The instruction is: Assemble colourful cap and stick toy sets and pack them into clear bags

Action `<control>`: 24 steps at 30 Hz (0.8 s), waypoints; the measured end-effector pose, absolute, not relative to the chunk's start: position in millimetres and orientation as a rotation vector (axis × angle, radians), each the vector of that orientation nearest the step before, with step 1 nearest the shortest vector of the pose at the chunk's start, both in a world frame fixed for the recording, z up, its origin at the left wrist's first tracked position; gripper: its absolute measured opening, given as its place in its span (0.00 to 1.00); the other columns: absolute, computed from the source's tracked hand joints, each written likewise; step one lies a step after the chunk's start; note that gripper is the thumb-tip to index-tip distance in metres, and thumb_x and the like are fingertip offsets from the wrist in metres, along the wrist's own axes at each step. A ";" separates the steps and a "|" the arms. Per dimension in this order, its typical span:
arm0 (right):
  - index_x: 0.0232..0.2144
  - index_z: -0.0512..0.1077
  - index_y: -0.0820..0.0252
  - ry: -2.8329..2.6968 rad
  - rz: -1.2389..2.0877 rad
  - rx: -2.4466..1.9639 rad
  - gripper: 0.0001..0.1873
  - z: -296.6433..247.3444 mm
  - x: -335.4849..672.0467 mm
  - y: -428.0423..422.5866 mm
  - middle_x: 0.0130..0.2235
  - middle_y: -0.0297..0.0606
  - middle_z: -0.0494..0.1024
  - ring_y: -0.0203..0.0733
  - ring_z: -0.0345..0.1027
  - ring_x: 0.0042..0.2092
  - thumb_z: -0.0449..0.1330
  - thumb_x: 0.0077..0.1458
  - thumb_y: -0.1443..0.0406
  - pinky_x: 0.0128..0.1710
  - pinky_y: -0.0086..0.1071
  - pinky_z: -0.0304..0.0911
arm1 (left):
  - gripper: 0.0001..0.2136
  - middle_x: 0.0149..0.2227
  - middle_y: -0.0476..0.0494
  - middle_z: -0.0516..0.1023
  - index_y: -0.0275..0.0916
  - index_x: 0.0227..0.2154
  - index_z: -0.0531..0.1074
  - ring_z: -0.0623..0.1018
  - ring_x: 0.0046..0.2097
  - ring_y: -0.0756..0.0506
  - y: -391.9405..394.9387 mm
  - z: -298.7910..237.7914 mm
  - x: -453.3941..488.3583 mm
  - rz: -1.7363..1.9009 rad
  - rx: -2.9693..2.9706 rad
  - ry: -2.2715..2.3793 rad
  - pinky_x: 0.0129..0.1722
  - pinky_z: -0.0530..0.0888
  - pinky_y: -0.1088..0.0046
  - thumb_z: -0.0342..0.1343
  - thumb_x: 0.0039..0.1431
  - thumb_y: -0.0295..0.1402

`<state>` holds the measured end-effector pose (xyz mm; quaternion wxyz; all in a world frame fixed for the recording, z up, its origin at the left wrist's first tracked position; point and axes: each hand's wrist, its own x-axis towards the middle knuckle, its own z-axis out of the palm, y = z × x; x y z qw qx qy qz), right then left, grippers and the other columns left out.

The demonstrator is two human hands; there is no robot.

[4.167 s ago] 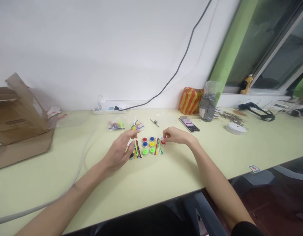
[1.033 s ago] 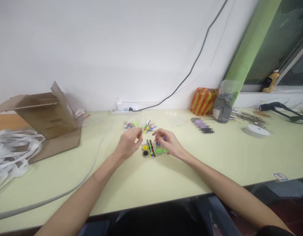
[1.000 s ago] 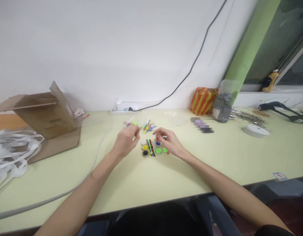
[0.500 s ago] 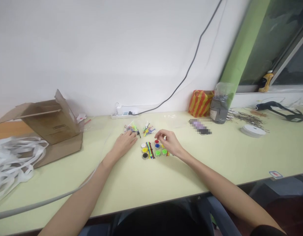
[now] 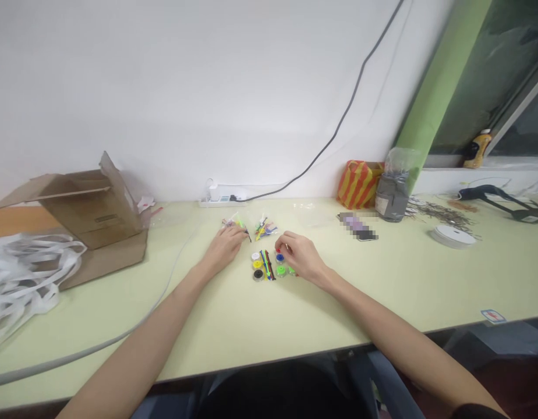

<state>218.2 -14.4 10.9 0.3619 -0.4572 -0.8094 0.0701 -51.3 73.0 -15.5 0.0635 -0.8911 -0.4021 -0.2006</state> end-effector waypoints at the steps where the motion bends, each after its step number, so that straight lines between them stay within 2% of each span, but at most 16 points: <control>1: 0.34 0.75 0.57 -2.084 0.182 -1.178 0.13 10.7 218.5 -14.2 0.37 0.35 0.76 0.36 0.65 0.31 0.52 0.58 0.75 0.34 0.29 0.56 | 0.19 0.57 0.39 0.74 0.43 0.51 0.74 0.71 0.61 0.39 73.5 -16.1 -52.4 -0.649 -2.690 -1.230 0.61 0.66 0.53 0.44 0.63 0.25; 4: 0.33 0.75 0.57 -2.079 0.188 -1.179 0.13 10.5 219.0 -14.0 0.38 0.35 0.77 0.36 0.65 0.31 0.52 0.58 0.75 0.34 0.29 0.56 | 0.18 0.53 0.38 0.74 0.43 0.49 0.74 0.73 0.56 0.39 74.6 -17.6 -55.1 -0.718 -2.692 -1.283 0.57 0.70 0.55 0.45 0.61 0.25; 7: 0.33 0.75 0.57 -2.085 0.200 -1.179 0.13 10.5 218.6 -14.3 0.38 0.35 0.77 0.36 0.65 0.31 0.52 0.57 0.75 0.34 0.30 0.56 | 0.16 0.51 0.39 0.75 0.42 0.46 0.72 0.74 0.54 0.38 75.5 -18.1 -55.9 -0.717 -2.689 -1.312 0.56 0.70 0.55 0.46 0.59 0.25; 11: 0.32 0.75 0.57 -2.093 0.211 -1.186 0.13 10.2 217.5 -15.0 0.37 0.35 0.77 0.37 0.66 0.32 0.53 0.58 0.74 0.34 0.30 0.55 | 0.18 0.49 0.39 0.76 0.41 0.51 0.68 0.74 0.54 0.38 75.4 -17.6 -54.9 -0.718 -2.693 -1.372 0.56 0.69 0.54 0.46 0.59 0.26; 15: 0.33 0.75 0.57 -2.104 0.211 -1.191 0.13 10.5 217.1 -15.5 0.37 0.36 0.76 0.37 0.65 0.32 0.53 0.58 0.74 0.34 0.30 0.54 | 0.21 0.56 0.37 0.73 0.40 0.56 0.67 0.70 0.60 0.37 72.6 -16.7 -52.5 -0.718 -2.636 -1.367 0.59 0.66 0.54 0.45 0.60 0.26; 19: 0.32 0.75 0.57 -2.102 0.198 -1.192 0.12 12.4 217.7 -15.2 0.37 0.35 0.76 0.36 0.66 0.32 0.53 0.58 0.74 0.34 0.30 0.54 | 0.25 0.64 0.42 0.67 0.43 0.64 0.63 0.62 0.67 0.40 70.1 -16.5 -49.5 -0.619 -2.717 -1.244 0.66 0.57 0.53 0.41 0.64 0.25; 21: 0.32 0.75 0.57 -2.099 0.201 -1.186 0.12 13.3 218.0 -15.1 0.37 0.35 0.76 0.36 0.65 0.32 0.53 0.58 0.75 0.34 0.30 0.55 | 0.23 0.62 0.43 0.71 0.44 0.60 0.68 0.64 0.66 0.40 70.7 -16.5 -49.4 -0.584 -2.750 -1.215 0.66 0.57 0.52 0.41 0.66 0.26; 24: 0.32 0.75 0.57 -2.104 0.194 -1.174 0.13 12.9 218.1 -15.3 0.36 0.35 0.76 0.35 0.65 0.31 0.53 0.57 0.75 0.34 0.30 0.55 | 0.16 0.51 0.40 0.77 0.44 0.49 0.76 0.70 0.59 0.37 72.5 -15.2 -51.0 -0.622 -2.717 -1.247 0.60 0.64 0.51 0.46 0.66 0.29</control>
